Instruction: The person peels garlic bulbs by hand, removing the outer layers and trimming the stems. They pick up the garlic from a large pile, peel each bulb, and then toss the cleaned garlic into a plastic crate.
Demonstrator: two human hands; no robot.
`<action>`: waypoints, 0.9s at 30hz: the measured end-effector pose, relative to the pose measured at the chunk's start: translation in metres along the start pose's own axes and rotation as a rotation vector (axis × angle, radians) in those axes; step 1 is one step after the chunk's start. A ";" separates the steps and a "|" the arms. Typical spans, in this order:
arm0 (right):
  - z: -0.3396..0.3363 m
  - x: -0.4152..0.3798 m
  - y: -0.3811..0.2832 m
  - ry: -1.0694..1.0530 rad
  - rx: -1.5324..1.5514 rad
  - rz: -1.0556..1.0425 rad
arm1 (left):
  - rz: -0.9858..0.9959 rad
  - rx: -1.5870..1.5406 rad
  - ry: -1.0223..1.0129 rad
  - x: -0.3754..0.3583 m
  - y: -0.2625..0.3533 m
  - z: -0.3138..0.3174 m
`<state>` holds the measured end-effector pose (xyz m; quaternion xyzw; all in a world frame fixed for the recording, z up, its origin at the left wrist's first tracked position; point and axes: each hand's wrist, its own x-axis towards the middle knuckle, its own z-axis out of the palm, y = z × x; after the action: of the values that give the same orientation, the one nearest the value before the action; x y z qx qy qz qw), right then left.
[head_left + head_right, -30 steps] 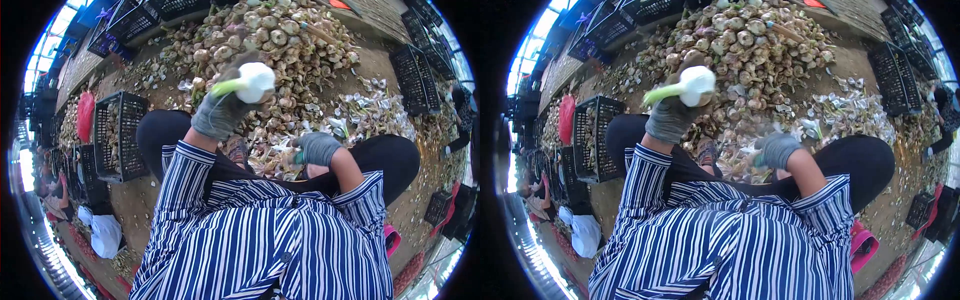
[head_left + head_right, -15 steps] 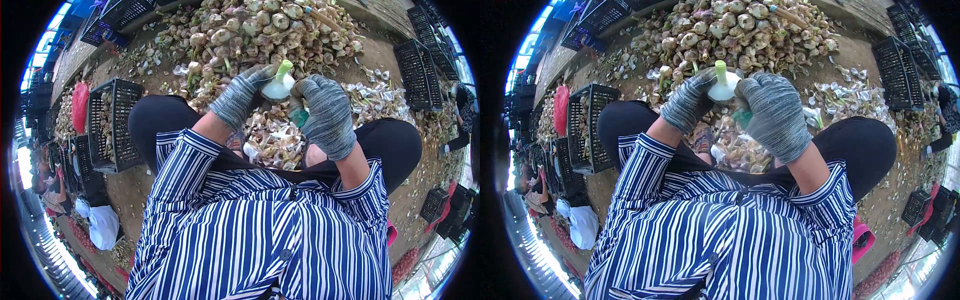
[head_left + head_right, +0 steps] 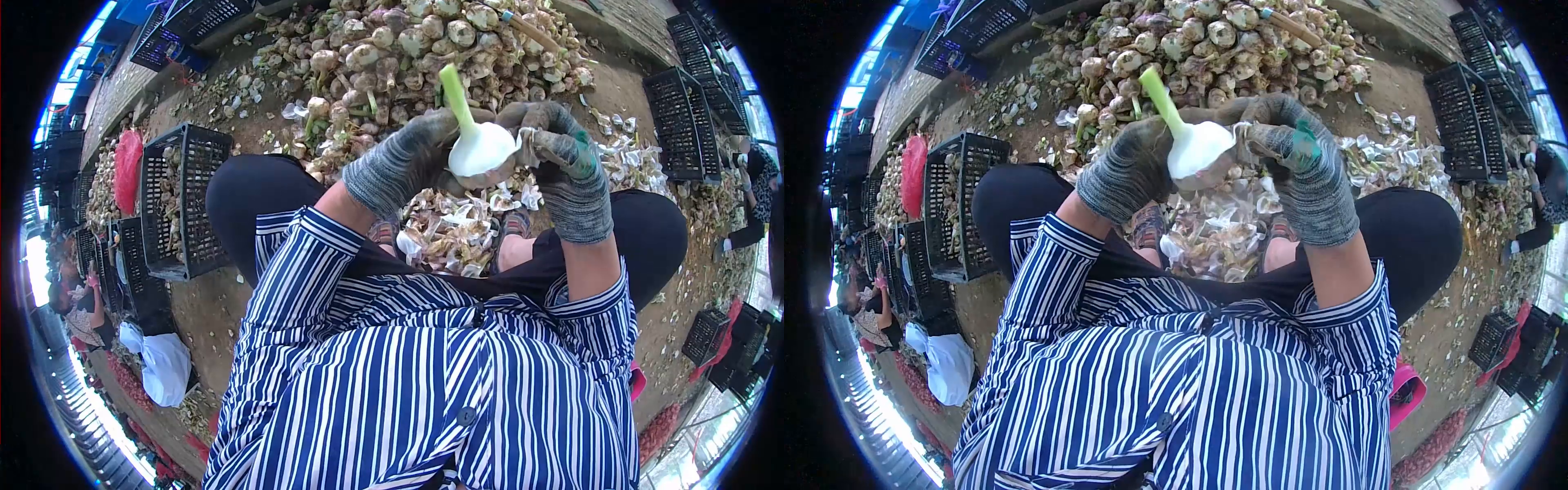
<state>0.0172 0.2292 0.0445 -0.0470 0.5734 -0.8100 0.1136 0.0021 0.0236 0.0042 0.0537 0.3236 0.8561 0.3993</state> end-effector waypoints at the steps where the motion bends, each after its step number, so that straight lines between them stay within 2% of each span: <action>1: -0.003 0.002 0.009 -0.026 0.096 0.041 | 0.025 -0.006 0.032 -0.001 -0.004 0.000; 2: -0.005 0.003 0.014 -0.052 0.190 0.079 | 0.025 -0.008 0.033 -0.001 -0.006 0.000; 4: 0.002 0.001 0.008 -0.005 0.161 0.078 | 0.082 0.201 0.025 -0.002 0.000 0.013; 6: 0.000 0.003 0.010 0.041 0.188 0.109 | 0.066 0.175 0.085 -0.010 0.002 0.021; 8: 0.003 0.003 0.009 0.066 0.172 0.098 | 0.296 0.630 -0.028 -0.011 0.003 0.017; 9: 0.004 0.003 0.008 0.049 0.191 0.077 | 0.161 0.612 0.010 -0.009 0.001 0.015; 10: 0.004 0.003 0.006 0.034 0.209 0.054 | 0.163 0.613 0.004 -0.008 0.000 0.012; 12: 0.004 0.001 0.005 0.058 0.206 0.044 | 0.072 0.118 -0.198 -0.007 0.001 0.014; 13: 0.005 0.000 0.005 0.075 0.206 0.041 | 0.132 0.336 -0.101 -0.005 0.002 0.015; 14: 0.007 0.000 0.005 0.087 0.206 0.039 | 0.138 0.337 -0.101 -0.004 0.003 0.015; 16: 0.024 -0.003 -0.001 0.106 0.284 0.033 | 0.103 0.037 0.041 -0.004 0.005 0.012; 17: 0.027 -0.004 -0.004 -0.019 0.150 0.047 | 0.134 0.082 0.113 -0.005 0.004 0.007; 18: 0.029 -0.004 -0.005 -0.143 0.015 0.060 | 0.228 0.004 0.270 0.001 0.002 0.012; 19: 0.033 -0.001 -0.001 -0.224 -0.189 0.159 | 0.220 -0.129 0.435 0.005 0.002 0.015; 20: 0.044 -0.006 0.005 -0.195 -0.384 0.146 | 0.209 -0.263 0.598 0.008 0.003 0.017; 21: 0.043 -0.006 0.015 -0.313 -0.579 0.112 | 0.191 -0.227 0.581 0.007 0.000 0.002; 22: 0.041 -0.007 0.030 -0.432 -0.774 0.076 | 0.217 -0.176 0.682 0.008 0.002 0.001; 24: 0.040 -0.011 0.054 -0.735 -1.321 0.233 | 0.181 -0.189 0.572 0.002 0.010 -0.008; 25: 0.040 -0.013 0.064 -0.885 -1.448 0.331 | 0.207 -0.178 0.596 0.005 0.015 -0.011; 26: 0.035 -0.013 0.066 -0.944 -1.524 0.675 | 0.219 -0.175 0.597 0.004 0.017 -0.013; 27: 0.027 -0.016 0.066 -0.845 -1.550 0.456 | 0.206 -0.167 0.586 0.000 0.020 -0.012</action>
<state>0.0468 0.1869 -0.0076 -0.2885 0.8632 -0.0712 0.4082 -0.0148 0.0079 0.0062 -0.1955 0.3461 0.8948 0.2033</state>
